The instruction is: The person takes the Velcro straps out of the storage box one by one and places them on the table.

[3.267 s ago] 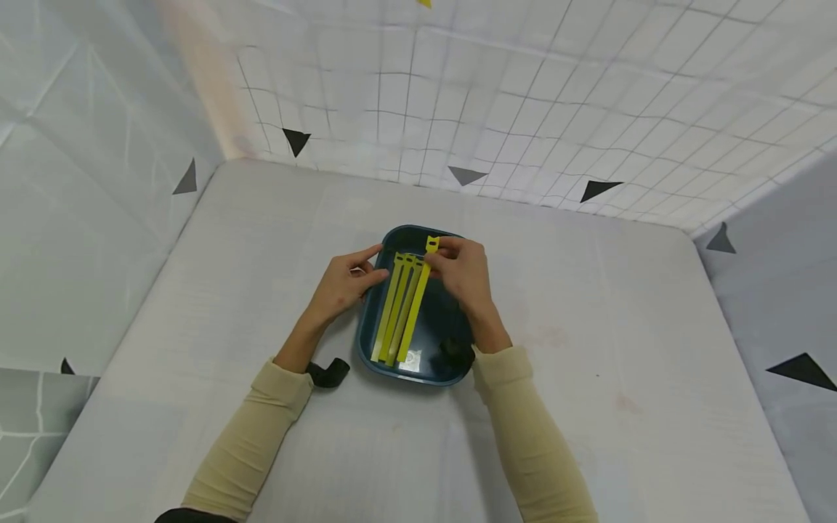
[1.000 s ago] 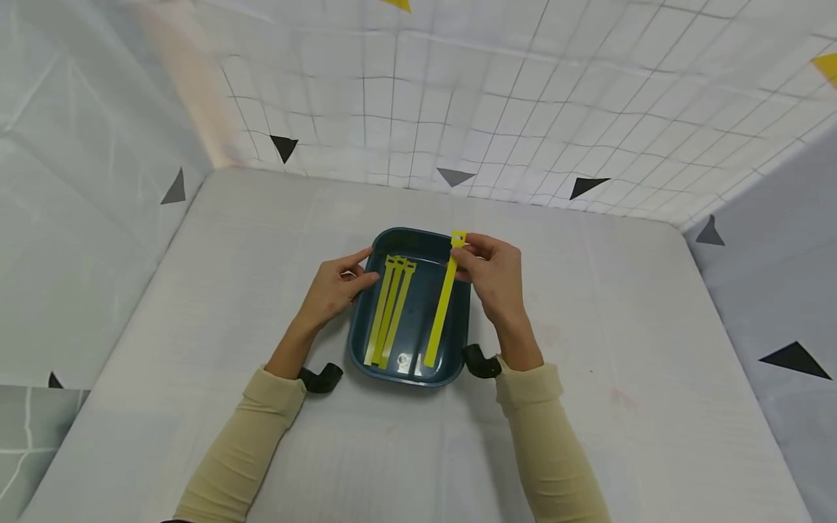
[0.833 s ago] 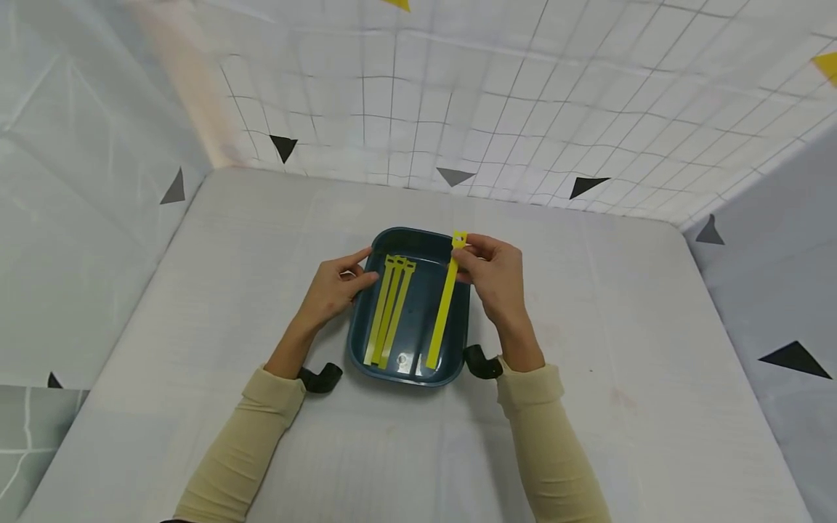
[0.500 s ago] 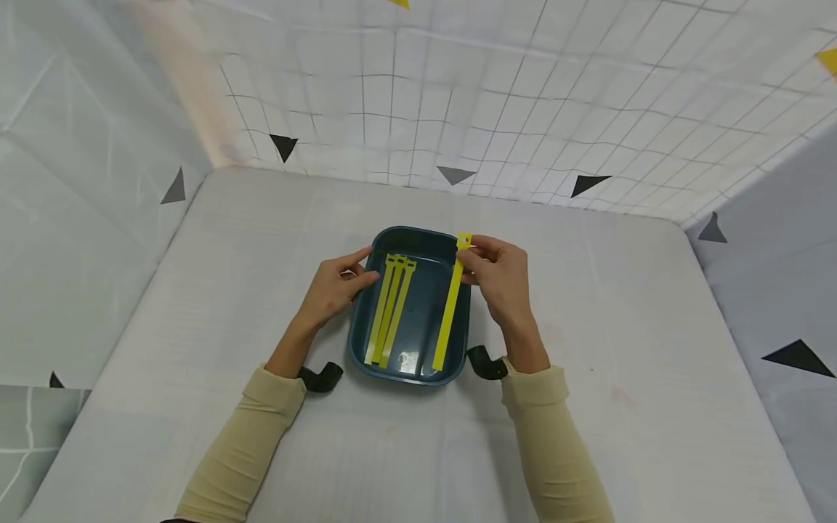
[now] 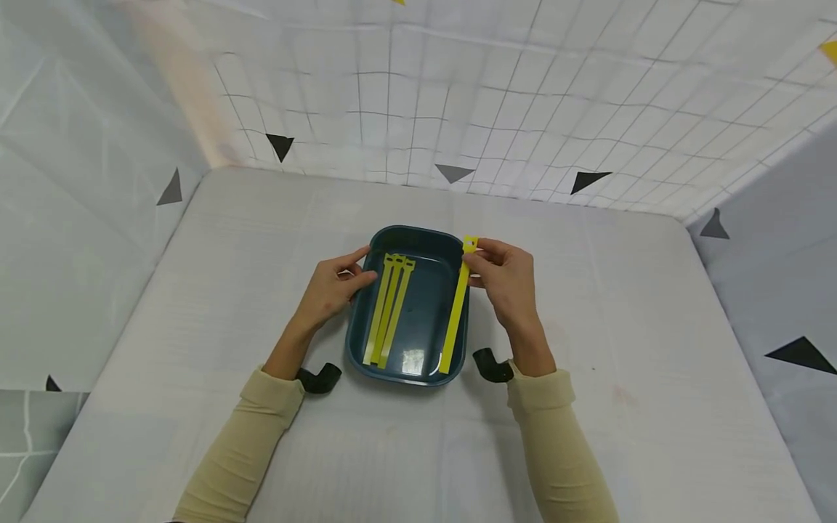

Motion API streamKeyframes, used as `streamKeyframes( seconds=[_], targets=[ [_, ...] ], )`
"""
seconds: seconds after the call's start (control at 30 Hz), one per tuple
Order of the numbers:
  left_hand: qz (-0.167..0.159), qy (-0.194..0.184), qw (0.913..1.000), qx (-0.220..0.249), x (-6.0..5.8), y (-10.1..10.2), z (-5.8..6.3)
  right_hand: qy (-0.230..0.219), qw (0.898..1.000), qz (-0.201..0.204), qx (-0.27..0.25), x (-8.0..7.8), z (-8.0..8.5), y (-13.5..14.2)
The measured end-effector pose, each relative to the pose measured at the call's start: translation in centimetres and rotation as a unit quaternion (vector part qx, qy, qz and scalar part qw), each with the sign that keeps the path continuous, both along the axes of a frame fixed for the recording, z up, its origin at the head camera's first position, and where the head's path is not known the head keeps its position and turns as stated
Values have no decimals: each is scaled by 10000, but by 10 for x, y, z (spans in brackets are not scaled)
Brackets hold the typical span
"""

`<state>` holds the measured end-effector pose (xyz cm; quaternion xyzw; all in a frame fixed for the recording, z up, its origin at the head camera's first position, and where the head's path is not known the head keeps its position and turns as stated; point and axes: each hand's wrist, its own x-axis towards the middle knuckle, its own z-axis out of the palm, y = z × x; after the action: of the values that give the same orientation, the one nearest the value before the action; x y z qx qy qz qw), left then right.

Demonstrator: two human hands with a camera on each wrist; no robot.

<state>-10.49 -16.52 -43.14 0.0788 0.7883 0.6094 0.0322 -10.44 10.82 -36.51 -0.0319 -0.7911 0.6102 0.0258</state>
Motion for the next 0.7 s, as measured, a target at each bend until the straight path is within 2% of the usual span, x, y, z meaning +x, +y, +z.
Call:
streamKeyframes(
  seconds=[0.7],
  targets=[
    [-65, -71, 9999, 79, 0, -1, 0, -219, 9996, -144, 45, 4, -10, 17]
  ],
)
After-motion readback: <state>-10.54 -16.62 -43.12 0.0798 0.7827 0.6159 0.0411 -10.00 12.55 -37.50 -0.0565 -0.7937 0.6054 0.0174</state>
